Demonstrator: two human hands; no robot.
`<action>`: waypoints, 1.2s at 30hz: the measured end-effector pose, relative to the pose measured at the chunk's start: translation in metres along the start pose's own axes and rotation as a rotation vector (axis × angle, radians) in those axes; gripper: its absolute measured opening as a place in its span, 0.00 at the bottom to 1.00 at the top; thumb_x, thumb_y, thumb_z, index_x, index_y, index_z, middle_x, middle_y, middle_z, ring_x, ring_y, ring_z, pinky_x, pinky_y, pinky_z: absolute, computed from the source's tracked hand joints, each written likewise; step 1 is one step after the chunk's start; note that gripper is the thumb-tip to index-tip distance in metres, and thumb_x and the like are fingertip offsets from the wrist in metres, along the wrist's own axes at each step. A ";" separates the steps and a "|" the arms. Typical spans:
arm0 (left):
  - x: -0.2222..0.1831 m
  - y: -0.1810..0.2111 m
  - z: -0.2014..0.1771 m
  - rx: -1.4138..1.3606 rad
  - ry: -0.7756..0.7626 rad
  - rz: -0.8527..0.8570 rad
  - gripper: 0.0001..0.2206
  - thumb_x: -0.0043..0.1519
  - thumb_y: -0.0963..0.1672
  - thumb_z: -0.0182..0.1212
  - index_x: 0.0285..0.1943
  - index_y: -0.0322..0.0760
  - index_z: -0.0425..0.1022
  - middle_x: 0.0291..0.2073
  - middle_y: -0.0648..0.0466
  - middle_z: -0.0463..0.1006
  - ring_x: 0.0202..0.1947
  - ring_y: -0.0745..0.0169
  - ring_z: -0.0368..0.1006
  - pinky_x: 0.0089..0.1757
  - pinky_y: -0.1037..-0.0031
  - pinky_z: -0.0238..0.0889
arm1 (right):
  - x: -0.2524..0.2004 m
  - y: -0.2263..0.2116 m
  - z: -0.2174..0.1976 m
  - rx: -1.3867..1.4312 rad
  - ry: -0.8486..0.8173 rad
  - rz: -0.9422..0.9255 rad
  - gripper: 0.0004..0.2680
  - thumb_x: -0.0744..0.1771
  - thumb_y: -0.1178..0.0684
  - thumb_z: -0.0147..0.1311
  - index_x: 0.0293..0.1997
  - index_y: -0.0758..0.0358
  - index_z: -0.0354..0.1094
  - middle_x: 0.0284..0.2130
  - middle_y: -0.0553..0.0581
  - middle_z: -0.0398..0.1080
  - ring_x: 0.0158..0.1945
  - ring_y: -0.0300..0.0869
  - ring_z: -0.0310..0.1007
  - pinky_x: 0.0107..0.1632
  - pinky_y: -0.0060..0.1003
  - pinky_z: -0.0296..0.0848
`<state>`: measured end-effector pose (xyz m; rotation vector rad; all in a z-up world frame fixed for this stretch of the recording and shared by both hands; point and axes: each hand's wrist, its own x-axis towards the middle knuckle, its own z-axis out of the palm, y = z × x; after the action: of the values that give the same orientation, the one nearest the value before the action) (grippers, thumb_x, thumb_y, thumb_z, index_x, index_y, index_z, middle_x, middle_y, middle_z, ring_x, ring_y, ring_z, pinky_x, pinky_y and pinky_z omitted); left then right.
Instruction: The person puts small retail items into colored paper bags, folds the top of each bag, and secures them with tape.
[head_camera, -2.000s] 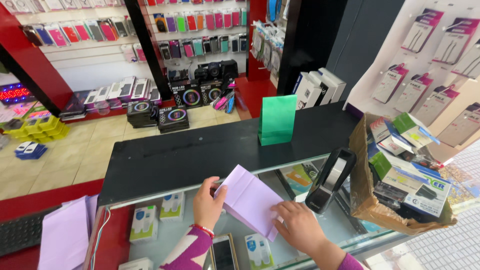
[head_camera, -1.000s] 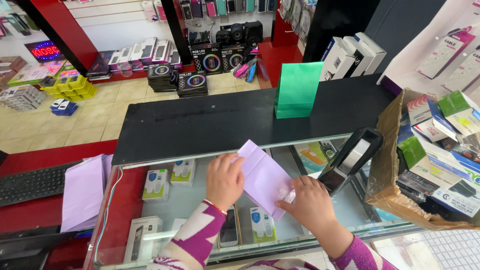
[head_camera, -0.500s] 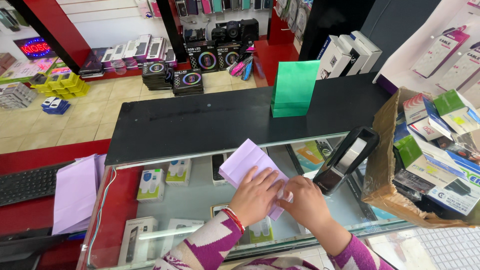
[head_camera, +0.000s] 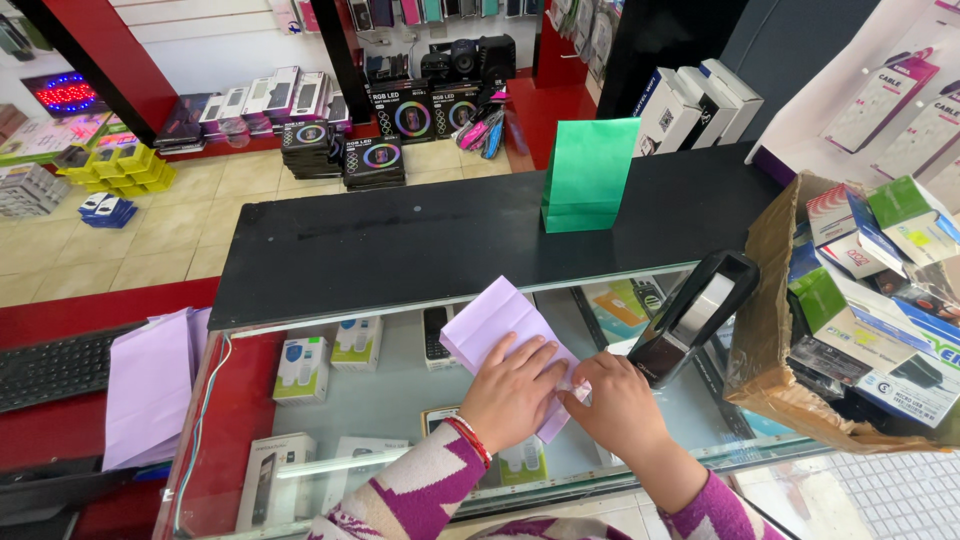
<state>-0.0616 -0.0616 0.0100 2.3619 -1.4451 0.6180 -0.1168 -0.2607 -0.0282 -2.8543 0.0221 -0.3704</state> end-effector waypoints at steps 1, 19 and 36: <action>0.000 0.000 0.000 -0.009 0.006 0.004 0.14 0.65 0.46 0.55 0.58 0.40 0.76 0.58 0.47 0.76 0.63 0.47 0.67 0.64 0.50 0.51 | 0.001 0.001 -0.002 0.058 -0.054 0.033 0.09 0.62 0.42 0.65 0.36 0.50 0.72 0.35 0.47 0.71 0.47 0.47 0.73 0.53 0.44 0.70; -0.002 -0.002 0.002 -0.001 -0.009 0.020 0.16 0.65 0.46 0.53 0.60 0.39 0.76 0.59 0.46 0.75 0.63 0.47 0.67 0.64 0.50 0.50 | -0.010 0.015 0.010 0.203 -0.050 0.000 0.03 0.67 0.50 0.54 0.39 0.54 0.71 0.38 0.51 0.72 0.49 0.51 0.70 0.54 0.45 0.69; -0.003 -0.002 0.003 -0.032 -0.043 -0.001 0.18 0.66 0.47 0.53 0.63 0.40 0.75 0.62 0.46 0.74 0.64 0.47 0.67 0.64 0.47 0.48 | -0.011 0.013 0.006 0.359 -0.139 0.128 0.06 0.61 0.46 0.68 0.36 0.47 0.78 0.35 0.42 0.76 0.52 0.45 0.67 0.57 0.38 0.68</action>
<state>-0.0608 -0.0596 0.0060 2.3648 -1.4600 0.5425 -0.1262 -0.2714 -0.0397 -2.5007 0.1000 -0.1324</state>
